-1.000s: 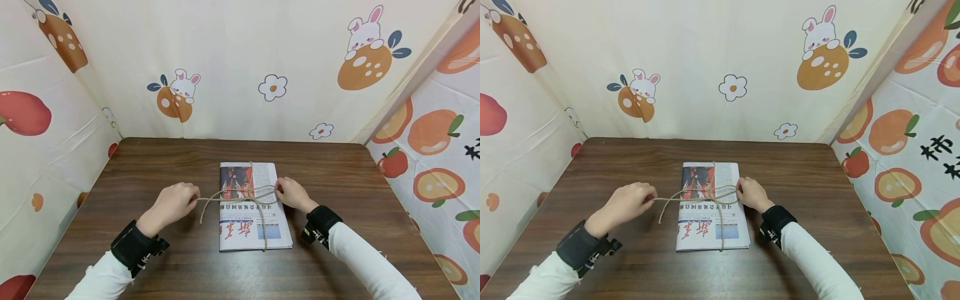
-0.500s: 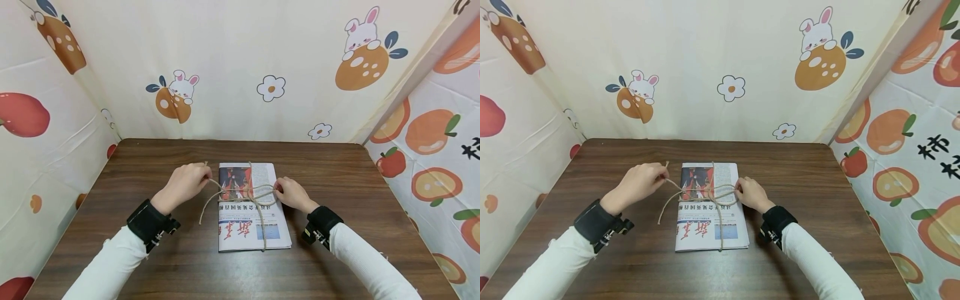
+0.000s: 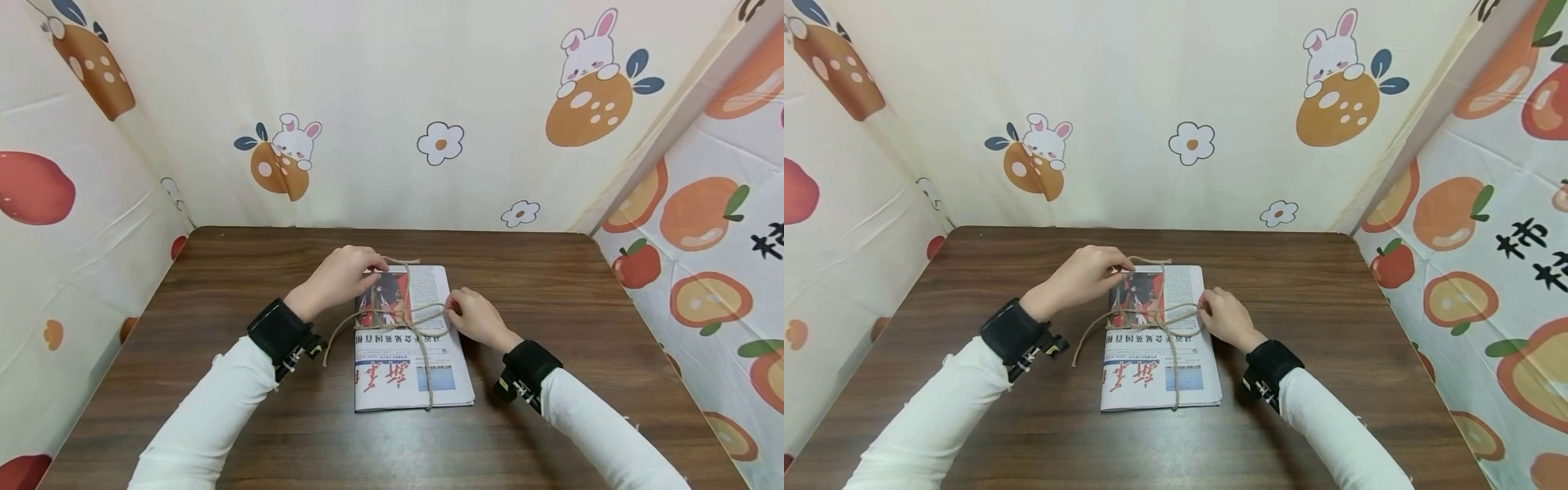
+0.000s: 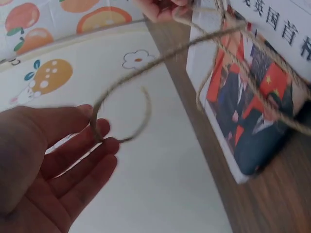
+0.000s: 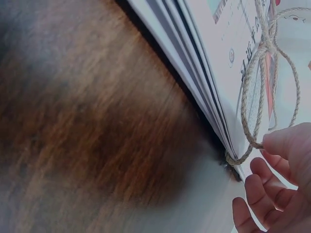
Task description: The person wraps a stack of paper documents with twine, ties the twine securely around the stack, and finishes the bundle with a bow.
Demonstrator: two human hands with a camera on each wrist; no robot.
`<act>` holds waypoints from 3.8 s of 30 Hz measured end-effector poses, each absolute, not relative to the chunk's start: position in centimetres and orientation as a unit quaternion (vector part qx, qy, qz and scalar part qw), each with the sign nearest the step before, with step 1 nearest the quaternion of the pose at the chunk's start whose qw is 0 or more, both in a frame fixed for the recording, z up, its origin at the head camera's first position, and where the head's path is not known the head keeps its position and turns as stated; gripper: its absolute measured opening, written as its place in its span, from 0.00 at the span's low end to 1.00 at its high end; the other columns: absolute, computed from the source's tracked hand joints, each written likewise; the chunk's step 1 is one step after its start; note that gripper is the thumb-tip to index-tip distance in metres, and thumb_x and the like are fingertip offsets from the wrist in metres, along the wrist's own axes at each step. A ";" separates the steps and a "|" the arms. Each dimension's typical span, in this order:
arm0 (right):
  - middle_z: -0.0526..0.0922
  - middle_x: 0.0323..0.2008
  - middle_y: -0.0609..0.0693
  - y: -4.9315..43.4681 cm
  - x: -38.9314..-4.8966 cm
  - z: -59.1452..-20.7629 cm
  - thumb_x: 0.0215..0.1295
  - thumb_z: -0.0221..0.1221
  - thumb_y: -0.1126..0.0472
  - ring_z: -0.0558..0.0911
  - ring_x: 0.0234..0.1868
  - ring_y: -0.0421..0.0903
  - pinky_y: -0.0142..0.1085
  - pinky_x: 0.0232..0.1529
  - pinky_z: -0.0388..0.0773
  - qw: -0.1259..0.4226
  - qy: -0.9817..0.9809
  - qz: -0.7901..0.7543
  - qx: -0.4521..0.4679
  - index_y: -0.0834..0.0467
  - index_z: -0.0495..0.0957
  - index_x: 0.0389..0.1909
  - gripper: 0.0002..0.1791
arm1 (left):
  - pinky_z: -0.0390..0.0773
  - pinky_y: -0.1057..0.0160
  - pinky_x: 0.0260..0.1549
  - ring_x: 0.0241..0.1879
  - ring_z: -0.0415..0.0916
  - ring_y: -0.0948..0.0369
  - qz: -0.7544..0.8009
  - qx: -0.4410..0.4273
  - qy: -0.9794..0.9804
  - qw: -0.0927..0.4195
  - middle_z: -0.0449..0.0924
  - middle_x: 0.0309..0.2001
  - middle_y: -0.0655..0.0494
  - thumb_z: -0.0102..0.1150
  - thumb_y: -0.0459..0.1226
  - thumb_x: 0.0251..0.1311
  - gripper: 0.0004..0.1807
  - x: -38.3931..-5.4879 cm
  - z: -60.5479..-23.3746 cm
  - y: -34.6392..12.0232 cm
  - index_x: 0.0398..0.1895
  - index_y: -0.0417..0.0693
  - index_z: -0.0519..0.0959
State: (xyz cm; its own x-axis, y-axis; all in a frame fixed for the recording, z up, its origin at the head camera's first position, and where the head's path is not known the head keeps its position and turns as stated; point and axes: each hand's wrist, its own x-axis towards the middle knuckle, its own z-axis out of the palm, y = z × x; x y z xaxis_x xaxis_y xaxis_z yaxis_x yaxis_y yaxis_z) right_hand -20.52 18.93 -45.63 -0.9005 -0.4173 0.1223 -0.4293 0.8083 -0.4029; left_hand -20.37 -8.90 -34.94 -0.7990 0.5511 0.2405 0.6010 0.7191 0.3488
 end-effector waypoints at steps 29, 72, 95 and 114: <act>0.75 0.26 0.45 18.7 -19.5 -44.7 0.57 0.60 0.64 0.72 0.26 0.40 0.31 0.26 0.67 0.058 -0.940 0.240 0.237 0.53 0.74 0.30 0.05 | 0.68 0.67 0.28 0.27 0.71 0.61 -0.213 -0.282 -0.935 0.000 0.78 0.30 0.56 0.52 0.24 0.54 0.09 -25.2 -38.4 -1.1 0.30 0.46 0.78; 0.74 0.27 0.46 17.3 -20.6 -43.7 0.59 0.59 0.63 0.69 0.24 0.40 0.32 0.24 0.65 0.067 -0.938 0.244 0.237 0.53 0.75 0.30 0.02 | 0.68 0.67 0.21 0.24 0.69 0.63 -0.239 -0.180 -0.952 0.057 0.74 0.27 0.57 0.60 0.38 0.56 0.04 -20.1 -40.2 -8.2 0.31 0.47 0.80; 0.74 0.27 0.47 14.4 -22.1 -42.2 0.59 0.59 0.62 0.71 0.26 0.42 0.32 0.25 0.66 0.067 -0.940 0.238 0.236 0.55 0.75 0.31 0.02 | 0.67 0.67 0.20 0.24 0.67 0.65 -0.239 -0.193 -0.946 0.103 0.76 0.29 0.54 0.64 0.42 0.52 0.06 -19.1 -41.9 -7.0 0.30 0.50 0.80; 0.73 0.26 0.47 14.4 -22.3 -42.4 0.59 0.59 0.62 0.70 0.25 0.42 0.32 0.23 0.64 0.067 -0.941 0.235 0.233 0.55 0.74 0.30 0.03 | 0.65 0.68 0.18 0.19 0.69 0.66 -0.298 -0.162 -0.940 0.044 0.76 0.23 0.60 0.58 0.38 0.57 0.03 -21.5 -42.3 -6.8 0.29 0.51 0.81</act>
State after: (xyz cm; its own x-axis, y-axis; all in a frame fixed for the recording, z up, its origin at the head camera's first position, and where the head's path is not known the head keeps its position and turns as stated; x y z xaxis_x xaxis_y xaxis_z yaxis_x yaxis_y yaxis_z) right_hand -22.30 14.44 -42.38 -0.8824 -0.4076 0.2349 -0.4701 0.7813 -0.4105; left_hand -21.51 -6.80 -42.27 -0.9438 0.2782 0.1783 0.3302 0.7704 0.5454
